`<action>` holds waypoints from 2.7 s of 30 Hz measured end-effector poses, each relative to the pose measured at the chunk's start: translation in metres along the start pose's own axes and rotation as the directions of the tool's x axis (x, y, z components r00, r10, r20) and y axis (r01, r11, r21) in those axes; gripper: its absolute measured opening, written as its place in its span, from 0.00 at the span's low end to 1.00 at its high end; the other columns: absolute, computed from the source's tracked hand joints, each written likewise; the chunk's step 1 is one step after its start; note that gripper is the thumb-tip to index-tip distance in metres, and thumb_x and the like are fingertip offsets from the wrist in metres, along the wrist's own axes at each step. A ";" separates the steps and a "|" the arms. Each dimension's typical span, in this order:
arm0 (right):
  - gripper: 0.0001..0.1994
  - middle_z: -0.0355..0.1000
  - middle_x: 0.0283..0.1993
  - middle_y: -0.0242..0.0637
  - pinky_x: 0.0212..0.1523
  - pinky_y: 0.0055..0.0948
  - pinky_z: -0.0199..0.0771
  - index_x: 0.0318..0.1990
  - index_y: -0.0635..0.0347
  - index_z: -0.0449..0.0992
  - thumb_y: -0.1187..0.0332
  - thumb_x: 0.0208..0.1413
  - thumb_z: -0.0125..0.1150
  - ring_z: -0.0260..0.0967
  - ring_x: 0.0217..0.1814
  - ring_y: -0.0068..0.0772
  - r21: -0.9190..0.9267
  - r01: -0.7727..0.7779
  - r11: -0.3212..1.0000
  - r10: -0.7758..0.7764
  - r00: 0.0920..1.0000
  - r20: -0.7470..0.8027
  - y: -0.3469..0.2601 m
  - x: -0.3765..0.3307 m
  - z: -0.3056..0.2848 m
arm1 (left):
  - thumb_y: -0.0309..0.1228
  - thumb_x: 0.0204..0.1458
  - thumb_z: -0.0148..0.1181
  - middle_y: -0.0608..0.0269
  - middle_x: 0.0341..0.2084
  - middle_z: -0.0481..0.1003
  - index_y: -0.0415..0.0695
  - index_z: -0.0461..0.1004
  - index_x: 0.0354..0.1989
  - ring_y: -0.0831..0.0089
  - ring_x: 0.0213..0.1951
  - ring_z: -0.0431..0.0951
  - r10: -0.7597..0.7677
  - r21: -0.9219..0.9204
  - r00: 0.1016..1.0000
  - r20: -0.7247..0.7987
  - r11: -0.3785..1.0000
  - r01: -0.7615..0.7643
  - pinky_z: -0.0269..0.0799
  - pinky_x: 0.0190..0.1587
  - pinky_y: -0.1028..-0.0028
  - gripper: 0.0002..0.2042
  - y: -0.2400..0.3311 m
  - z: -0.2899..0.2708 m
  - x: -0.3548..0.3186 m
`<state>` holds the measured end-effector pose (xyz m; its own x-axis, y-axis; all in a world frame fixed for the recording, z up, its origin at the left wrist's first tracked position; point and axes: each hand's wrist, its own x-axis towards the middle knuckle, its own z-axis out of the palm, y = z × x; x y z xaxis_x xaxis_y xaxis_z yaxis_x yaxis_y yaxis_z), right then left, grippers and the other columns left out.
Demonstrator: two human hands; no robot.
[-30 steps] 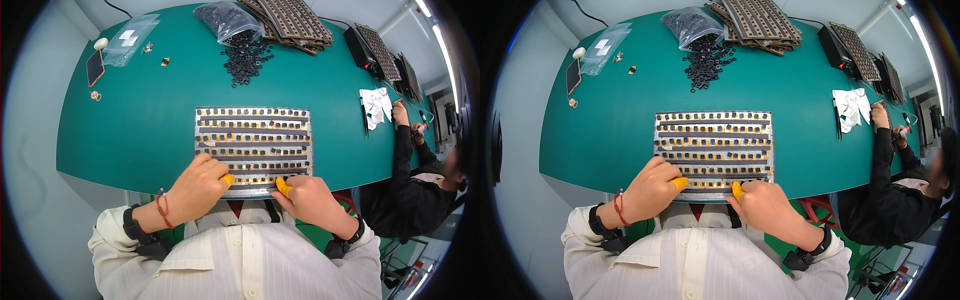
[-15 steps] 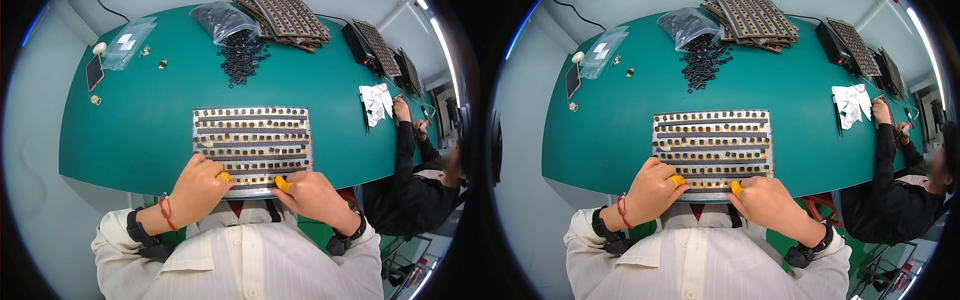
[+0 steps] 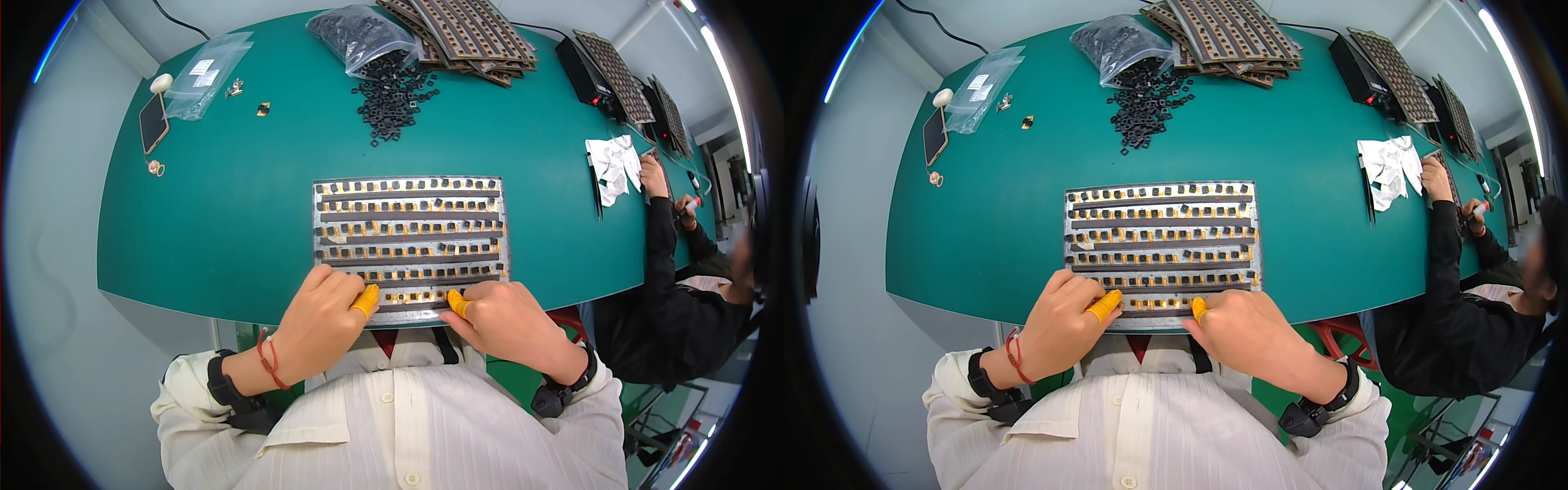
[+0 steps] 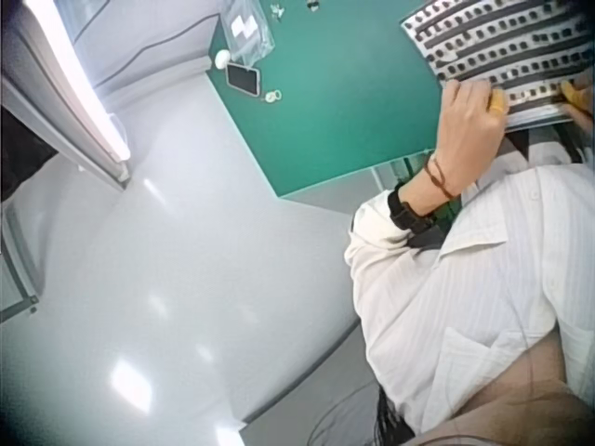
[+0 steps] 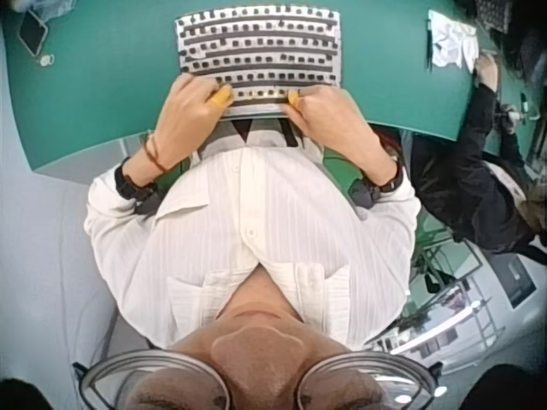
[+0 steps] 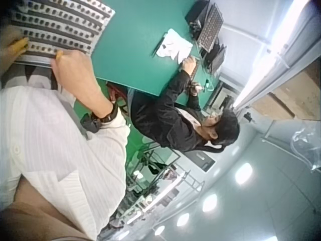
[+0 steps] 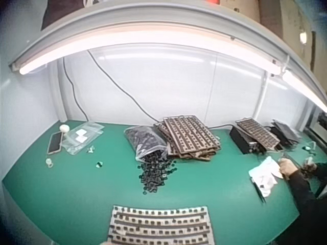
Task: Manual assembly of small electronic sensor or camera components onto a metal tray using finger cots and a handheld tool.
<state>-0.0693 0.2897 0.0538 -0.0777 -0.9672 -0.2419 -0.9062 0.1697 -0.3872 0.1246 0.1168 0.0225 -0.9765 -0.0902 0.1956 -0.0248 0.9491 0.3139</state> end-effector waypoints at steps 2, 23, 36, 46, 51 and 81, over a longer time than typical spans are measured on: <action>0.18 0.71 0.20 0.41 0.24 0.39 0.72 0.21 0.65 0.75 0.62 0.58 0.61 0.72 0.22 0.45 0.007 0.013 1.000 -0.013 1.000 -0.015 0.001 0.001 0.000 | 0.28 0.46 0.69 0.64 0.27 0.72 0.39 0.81 0.29 0.66 0.31 0.72 -0.008 -0.006 0.999 -0.048 1.000 0.008 0.67 0.43 0.68 0.06 0.000 -0.005 -0.001; 0.19 0.72 0.20 0.46 0.26 0.42 0.73 0.19 0.66 0.75 0.61 0.58 0.59 0.72 0.22 0.49 0.034 0.044 0.998 -0.049 0.988 0.149 0.011 0.014 -0.019 | 0.31 0.48 0.63 0.59 0.26 0.73 0.40 0.79 0.26 0.62 0.33 0.74 0.120 -0.104 0.955 0.272 0.990 -0.095 0.67 0.43 0.66 0.07 -0.029 -0.029 0.042; 0.13 0.79 0.30 0.46 0.33 0.31 0.75 0.40 0.70 0.81 0.69 0.50 0.69 0.77 0.30 0.34 0.339 -0.029 0.941 0.125 0.956 -0.265 0.077 0.135 -0.060 | 0.31 0.46 0.70 0.51 0.26 0.80 0.33 0.80 0.34 0.65 0.28 0.81 -0.402 -0.233 0.908 -0.118 0.900 0.368 0.76 0.34 0.70 0.13 -0.122 0.013 0.138; 0.14 0.78 0.28 0.44 0.33 0.33 0.76 0.36 0.71 0.81 0.67 0.47 0.71 0.77 0.29 0.35 0.350 -0.145 0.925 0.254 0.924 -0.287 0.064 0.193 -0.038 | 0.27 0.48 0.65 0.52 0.27 0.77 0.36 0.81 0.31 0.53 0.30 0.78 -0.228 0.056 0.947 -0.227 0.968 0.246 0.74 0.36 0.60 0.06 -0.118 0.009 0.123; 0.12 0.78 0.27 0.47 0.33 0.34 0.77 0.34 0.73 0.80 0.69 0.50 0.69 0.78 0.28 0.39 0.279 -0.135 0.951 0.204 0.951 -0.234 0.059 0.183 -0.040 | 0.25 0.49 0.65 0.52 0.29 0.78 0.37 0.81 0.34 0.55 0.31 0.79 -0.293 -0.045 0.923 -0.251 0.956 0.291 0.75 0.37 0.62 0.06 -0.127 0.008 0.116; 0.09 0.76 0.29 0.46 0.34 0.36 0.76 0.35 0.69 0.79 0.71 0.50 0.67 0.77 0.31 0.42 0.232 0.035 0.972 0.073 0.894 -0.441 0.049 0.160 -0.027 | 0.29 0.47 0.65 0.64 0.23 0.72 0.42 0.78 0.27 0.65 0.28 0.73 0.060 -0.297 0.995 0.080 0.954 -0.034 0.66 0.40 0.69 0.05 -0.028 -0.004 0.045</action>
<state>-0.1374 0.1384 0.0198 -0.3192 -0.9361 0.1477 -0.7871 0.1751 -0.5914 0.0825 0.0848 0.0258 -0.9903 -0.0086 0.1390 0.0728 0.8190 0.5692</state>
